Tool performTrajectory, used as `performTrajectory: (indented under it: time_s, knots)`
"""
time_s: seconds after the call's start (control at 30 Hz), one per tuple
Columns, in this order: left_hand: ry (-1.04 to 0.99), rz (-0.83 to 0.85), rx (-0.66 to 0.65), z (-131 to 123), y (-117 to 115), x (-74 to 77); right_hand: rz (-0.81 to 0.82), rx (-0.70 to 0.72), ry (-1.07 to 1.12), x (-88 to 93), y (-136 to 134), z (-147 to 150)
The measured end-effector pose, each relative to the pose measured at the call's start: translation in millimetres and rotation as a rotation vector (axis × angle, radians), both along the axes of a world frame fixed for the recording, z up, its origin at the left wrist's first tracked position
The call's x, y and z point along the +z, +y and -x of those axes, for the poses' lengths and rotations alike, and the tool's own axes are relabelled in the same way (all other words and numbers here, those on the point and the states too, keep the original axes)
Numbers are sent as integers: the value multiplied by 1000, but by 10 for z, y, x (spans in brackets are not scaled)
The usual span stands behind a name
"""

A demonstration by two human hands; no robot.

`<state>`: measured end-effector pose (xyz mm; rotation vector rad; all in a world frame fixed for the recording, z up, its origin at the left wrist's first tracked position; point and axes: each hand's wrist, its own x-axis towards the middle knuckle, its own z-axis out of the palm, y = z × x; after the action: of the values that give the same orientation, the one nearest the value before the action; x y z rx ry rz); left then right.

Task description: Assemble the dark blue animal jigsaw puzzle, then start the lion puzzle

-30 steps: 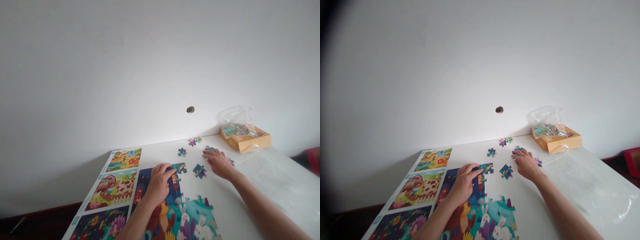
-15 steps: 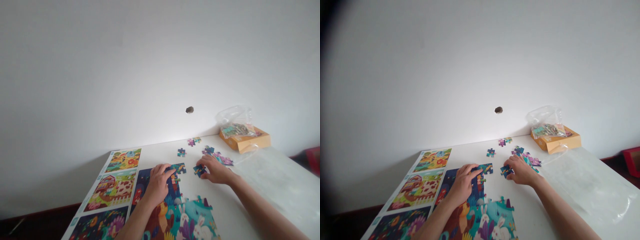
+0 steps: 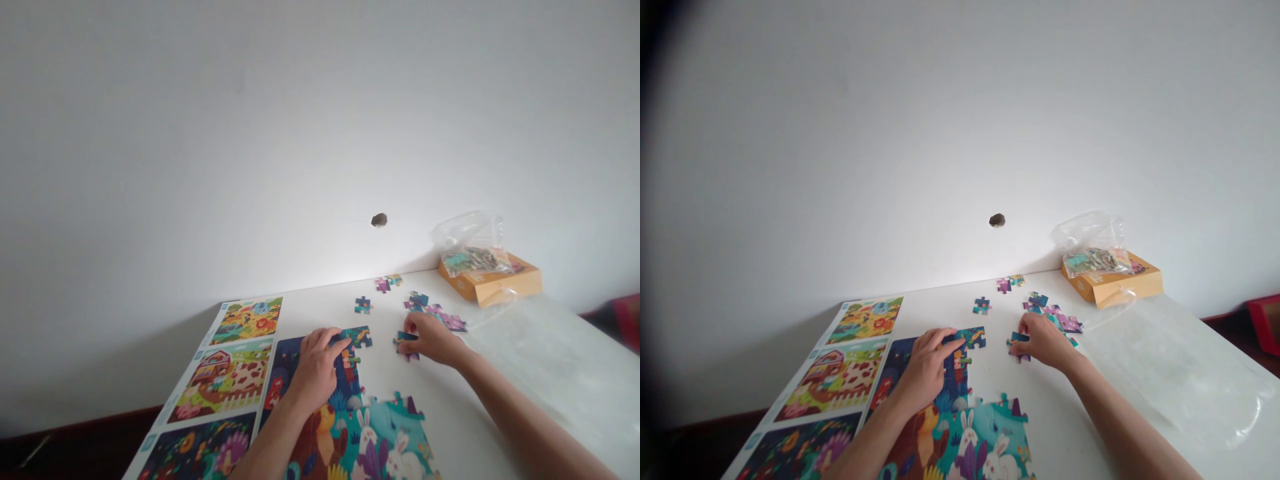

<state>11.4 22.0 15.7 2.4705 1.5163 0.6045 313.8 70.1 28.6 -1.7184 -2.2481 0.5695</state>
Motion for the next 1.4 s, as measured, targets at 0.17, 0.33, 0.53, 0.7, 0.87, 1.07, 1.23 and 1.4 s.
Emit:
performTrajectory:
  time_s: [0.17,0.33,0.53,0.7,0.87,1.07,1.23,1.4]
  knots:
    - [-8,-72,5,-12,2,-3,45,-95,38,-12,-48,109]
    - [-33,-132,-16,-15,-1,7,-59,-82,-51,5,-140,84]
    - [-72,-158,-42,-28,-1,27,64,-165,-68,48,-137,85]
    - [-146,-168,-119,-33,-1,13,83,-42,485,124,-233,379]
    - [-213,-200,-192,-39,-27,-1,292,188,923,72,-406,651]
    - [-255,-292,-188,-25,-22,-2,325,205,1025,-24,-398,721]
    - [-270,-322,-183,-28,7,-5,318,162,1090,-56,-355,703]
    - [-259,-338,-175,-24,10,6,211,184,972,-48,-373,669]
